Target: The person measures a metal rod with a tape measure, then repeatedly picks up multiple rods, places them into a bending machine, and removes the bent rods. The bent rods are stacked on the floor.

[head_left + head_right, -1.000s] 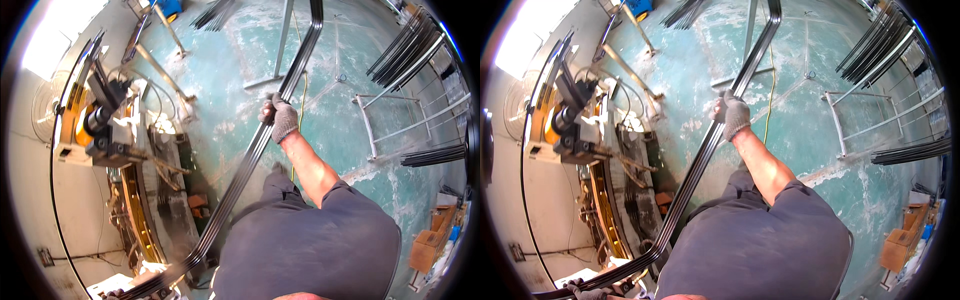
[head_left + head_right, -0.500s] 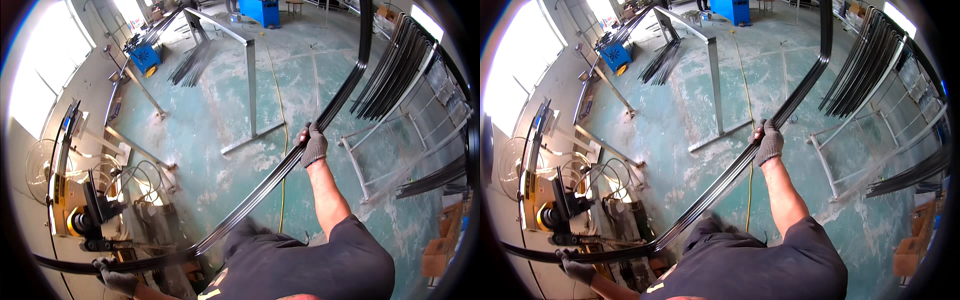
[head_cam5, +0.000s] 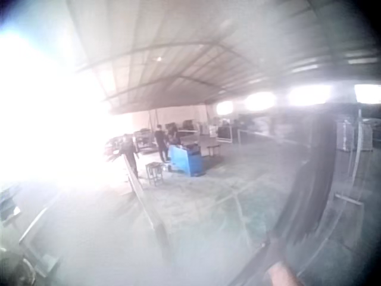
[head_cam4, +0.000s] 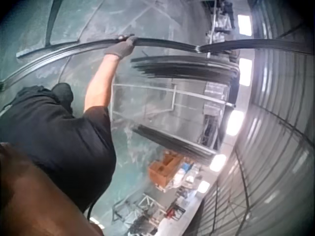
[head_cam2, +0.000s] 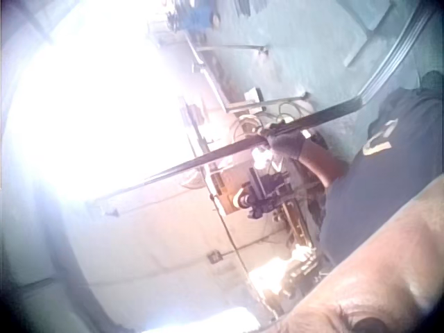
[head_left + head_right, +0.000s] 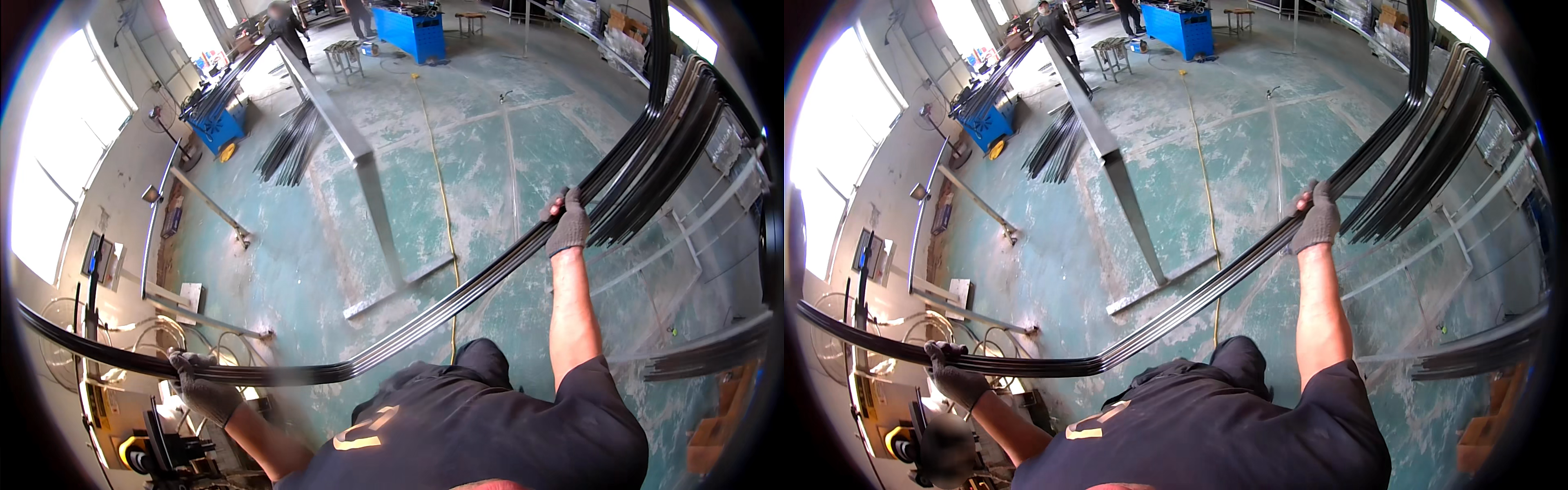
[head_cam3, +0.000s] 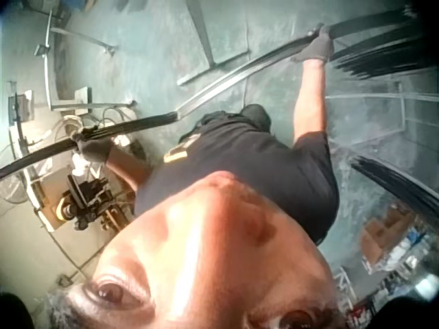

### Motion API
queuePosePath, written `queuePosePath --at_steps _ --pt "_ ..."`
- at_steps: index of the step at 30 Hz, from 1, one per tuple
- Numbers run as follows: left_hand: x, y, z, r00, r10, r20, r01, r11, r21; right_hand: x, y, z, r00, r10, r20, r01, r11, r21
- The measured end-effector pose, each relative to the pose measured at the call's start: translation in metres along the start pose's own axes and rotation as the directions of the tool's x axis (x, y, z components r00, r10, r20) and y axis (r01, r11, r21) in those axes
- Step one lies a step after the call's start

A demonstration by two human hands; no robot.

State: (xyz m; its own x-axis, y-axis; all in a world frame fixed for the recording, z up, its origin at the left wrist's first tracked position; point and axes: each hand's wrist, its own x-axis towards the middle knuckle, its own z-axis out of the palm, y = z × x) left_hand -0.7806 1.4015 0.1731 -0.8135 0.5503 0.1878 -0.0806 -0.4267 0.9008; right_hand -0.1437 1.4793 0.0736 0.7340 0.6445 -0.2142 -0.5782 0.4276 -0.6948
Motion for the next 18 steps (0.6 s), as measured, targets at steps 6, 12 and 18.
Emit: queuePosePath --at_steps 6,12,18 --pt "-0.049 -0.057 0.169 0.999 0.024 0.032 -0.019 0.99 -0.143 0.21 -0.047 0.029 0.993 -0.086 0.078 0.087 0.996 -0.01" --pt "-0.143 -0.109 0.351 0.999 0.03 -0.015 -0.032 0.991 -0.129 0.407 -0.112 0.047 0.994 -0.034 0.104 0.037 0.999 -0.032" --pt "-0.178 -0.14 0.508 0.983 0.001 0.181 0.027 0.989 -0.147 0.593 -0.149 0.068 0.982 -0.078 0.17 0.085 0.996 -0.038"
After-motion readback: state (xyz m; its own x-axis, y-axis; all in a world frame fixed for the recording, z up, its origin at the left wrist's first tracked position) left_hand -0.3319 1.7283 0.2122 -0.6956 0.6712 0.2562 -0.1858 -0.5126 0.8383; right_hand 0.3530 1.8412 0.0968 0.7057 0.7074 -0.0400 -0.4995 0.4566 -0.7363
